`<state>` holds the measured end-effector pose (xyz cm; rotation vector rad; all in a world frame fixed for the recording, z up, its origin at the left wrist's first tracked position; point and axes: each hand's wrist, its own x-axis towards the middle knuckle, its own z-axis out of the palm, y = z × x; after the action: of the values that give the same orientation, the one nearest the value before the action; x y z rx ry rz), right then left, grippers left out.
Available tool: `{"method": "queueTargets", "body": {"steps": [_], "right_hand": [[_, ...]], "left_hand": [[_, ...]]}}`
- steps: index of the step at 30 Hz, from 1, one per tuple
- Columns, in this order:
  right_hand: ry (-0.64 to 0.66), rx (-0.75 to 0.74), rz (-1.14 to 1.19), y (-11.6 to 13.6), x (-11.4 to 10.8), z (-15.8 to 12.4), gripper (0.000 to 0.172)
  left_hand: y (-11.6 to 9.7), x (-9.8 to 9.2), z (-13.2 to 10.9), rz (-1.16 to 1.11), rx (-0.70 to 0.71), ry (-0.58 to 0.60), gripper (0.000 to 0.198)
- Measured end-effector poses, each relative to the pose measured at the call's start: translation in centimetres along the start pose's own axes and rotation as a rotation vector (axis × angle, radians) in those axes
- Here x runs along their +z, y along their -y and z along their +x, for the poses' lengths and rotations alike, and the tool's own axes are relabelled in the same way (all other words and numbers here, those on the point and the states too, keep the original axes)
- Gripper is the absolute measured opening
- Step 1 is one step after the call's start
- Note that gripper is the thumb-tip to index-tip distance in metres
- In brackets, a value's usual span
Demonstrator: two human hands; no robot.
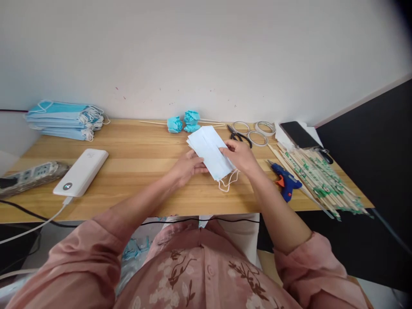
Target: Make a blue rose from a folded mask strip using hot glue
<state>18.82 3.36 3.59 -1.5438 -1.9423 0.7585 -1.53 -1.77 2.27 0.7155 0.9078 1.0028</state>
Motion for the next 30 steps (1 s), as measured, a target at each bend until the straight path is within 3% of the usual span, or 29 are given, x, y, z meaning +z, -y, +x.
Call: {"method": "queueTargets", "body": {"steps": [3,9,14,17,21,24,30], "right_hand": [[0.037,-0.019,-0.312,-0.1,0.1,1.9,0.019],[0.102,-0.037,-0.474,0.2,1.0,3.1,0.024],[0.184,0.055,-0.507,0.3,0.6,4.7,0.025],[0.177,0.046,-0.467,1.7,0.6,4.0,0.025],[0.036,-0.085,-0.280,4.9,1.8,0.3,0.034],[0.174,-0.268,-0.031,6.2,2.8,-2.5,0.045],[0.207,-0.204,0.224,5.9,3.4,-4.4,0.037]], "left_hand": [[-0.6,-0.4,0.9,0.057,-0.035,-0.030,0.029],[-0.2,-0.9,-0.2,0.109,0.100,-0.243,0.044],[0.6,-0.4,-0.7,0.127,0.137,-0.143,0.034],[0.6,0.0,-0.7,0.137,0.111,-0.144,0.036],[0.3,0.6,-1.3,0.000,0.174,-0.095,0.047],[0.0,1.1,-2.2,-0.180,0.154,-0.056,0.037],[0.1,1.1,-3.9,-0.325,0.089,0.010,0.063]]}}
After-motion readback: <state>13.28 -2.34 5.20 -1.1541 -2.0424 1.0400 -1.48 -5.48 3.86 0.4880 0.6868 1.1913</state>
